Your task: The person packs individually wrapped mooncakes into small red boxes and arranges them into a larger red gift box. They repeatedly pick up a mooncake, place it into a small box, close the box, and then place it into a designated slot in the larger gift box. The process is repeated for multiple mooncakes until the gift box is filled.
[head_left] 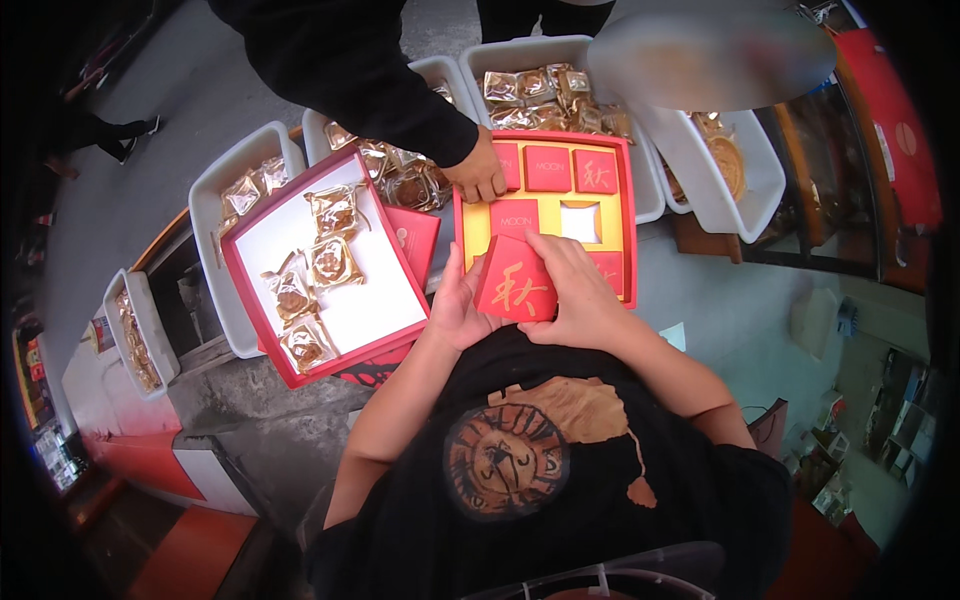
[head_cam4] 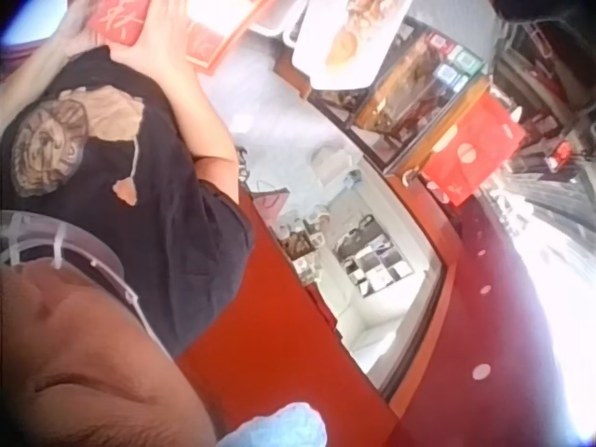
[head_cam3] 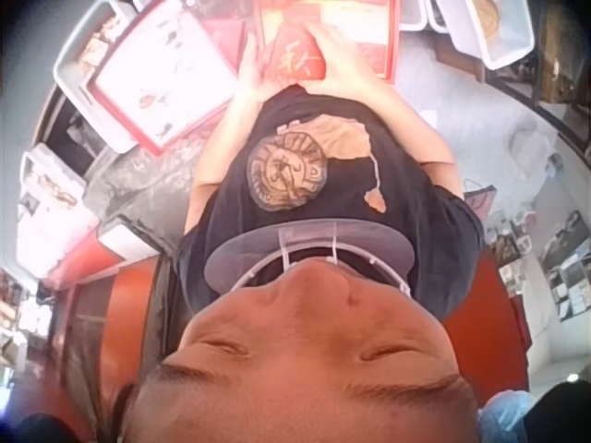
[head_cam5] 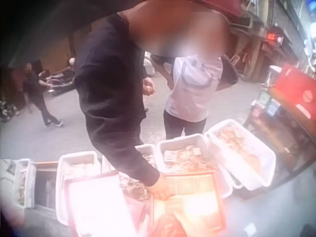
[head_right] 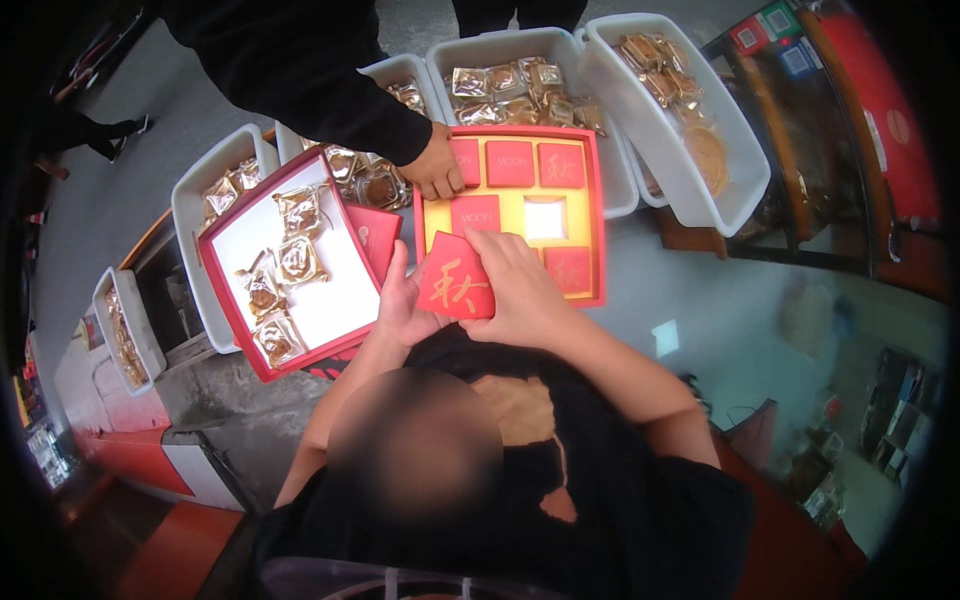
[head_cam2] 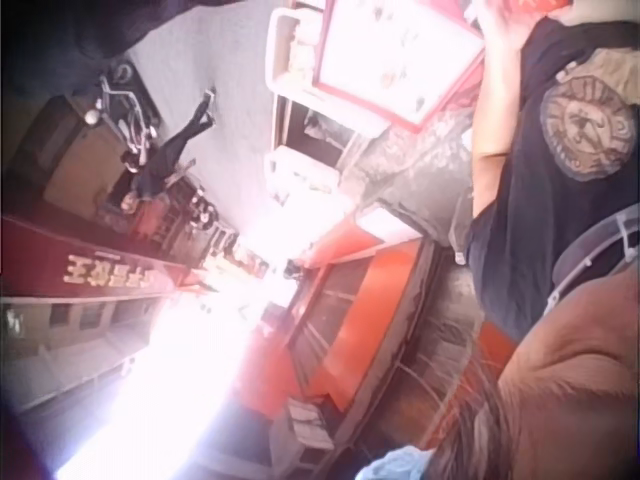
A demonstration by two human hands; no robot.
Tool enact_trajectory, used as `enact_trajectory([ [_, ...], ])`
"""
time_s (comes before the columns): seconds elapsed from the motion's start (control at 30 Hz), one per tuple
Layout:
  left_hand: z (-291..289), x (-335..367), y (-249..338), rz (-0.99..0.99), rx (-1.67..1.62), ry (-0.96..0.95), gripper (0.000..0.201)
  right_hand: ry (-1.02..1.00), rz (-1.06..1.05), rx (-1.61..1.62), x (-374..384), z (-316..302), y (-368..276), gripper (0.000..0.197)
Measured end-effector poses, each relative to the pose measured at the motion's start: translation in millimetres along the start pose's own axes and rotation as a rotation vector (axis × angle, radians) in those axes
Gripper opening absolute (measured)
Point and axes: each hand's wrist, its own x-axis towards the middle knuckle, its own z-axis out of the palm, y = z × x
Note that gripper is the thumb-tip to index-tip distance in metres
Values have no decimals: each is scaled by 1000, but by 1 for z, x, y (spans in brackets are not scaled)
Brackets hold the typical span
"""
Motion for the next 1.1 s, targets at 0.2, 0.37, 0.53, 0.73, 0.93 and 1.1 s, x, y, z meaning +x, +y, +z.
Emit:
enact_trajectory([
  [0.2,-5,40,-46,-90,121,80,57,-62,188,-177,-20,-2,39,99],
  [0.37,-41,66,-68,-107,533,57,56,-297,407,215,-35,-35,137,96],
  [0.53,-53,74,-72,294,1993,-68,64,-8,149,-219,-6,-35,196,96],
  [0.73,-47,94,-75,195,2452,-57,82,-127,53,-220,29,-8,231,94],
  [0.93,-52,98,-78,141,2625,-64,89,-118,32,-308,31,-2,234,94],
  [1.1,-44,109,-78,33,2677,-68,87,-136,84,-435,37,0,220,91],
])
